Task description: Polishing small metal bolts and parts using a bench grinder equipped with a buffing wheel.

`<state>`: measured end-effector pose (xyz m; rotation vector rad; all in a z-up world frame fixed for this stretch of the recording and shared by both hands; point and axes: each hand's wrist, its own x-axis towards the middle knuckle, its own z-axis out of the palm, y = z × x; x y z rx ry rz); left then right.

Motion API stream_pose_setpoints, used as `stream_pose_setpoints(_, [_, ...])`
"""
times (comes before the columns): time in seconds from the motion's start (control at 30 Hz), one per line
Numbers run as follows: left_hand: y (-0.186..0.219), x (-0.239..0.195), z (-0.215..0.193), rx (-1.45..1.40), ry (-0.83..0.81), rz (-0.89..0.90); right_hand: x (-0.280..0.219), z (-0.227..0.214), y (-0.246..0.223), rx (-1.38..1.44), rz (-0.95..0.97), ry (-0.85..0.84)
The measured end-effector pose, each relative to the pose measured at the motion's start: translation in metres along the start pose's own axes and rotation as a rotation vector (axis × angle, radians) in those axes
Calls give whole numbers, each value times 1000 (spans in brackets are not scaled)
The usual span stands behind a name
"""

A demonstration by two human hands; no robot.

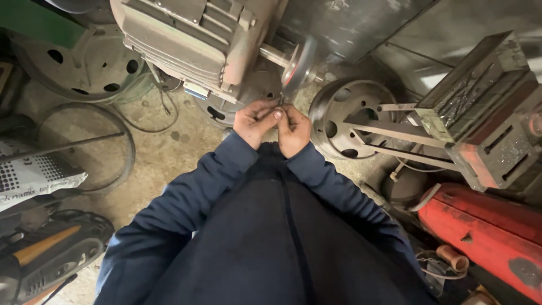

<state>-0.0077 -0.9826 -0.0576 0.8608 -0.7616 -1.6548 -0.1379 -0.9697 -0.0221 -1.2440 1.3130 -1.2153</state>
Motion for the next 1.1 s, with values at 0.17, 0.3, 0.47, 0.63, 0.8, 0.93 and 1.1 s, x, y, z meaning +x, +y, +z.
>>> stream_pose_setpoints(0.17, [2,-2,4,-18,-10,-1,-1,-3,-2,-10,-2,-9])
stream_pose_setpoints(0.3, [-6,-1,1,-107,-5,-1,1,-4,-12,-106,-15,8])
stream_pose_setpoints(0.47, [-2,-1,3,-111,1,9,6,-3,-25,-138,-64,1])
stream_pose_setpoints(0.63, [-4,-2,2,-125,-22,52,5,-4,-23,-197,-112,-3])
stream_pose_setpoints(0.8, [-8,-1,1,-104,-9,64,5,-4,-17,-196,-83,5])
stream_pose_setpoints(0.93, [1,-1,4,-101,-14,53,4,-5,-14,-176,-66,5])
stream_pose_setpoints(1.1, [-2,1,4,-119,-6,33,6,-4,-19,-194,-122,8])
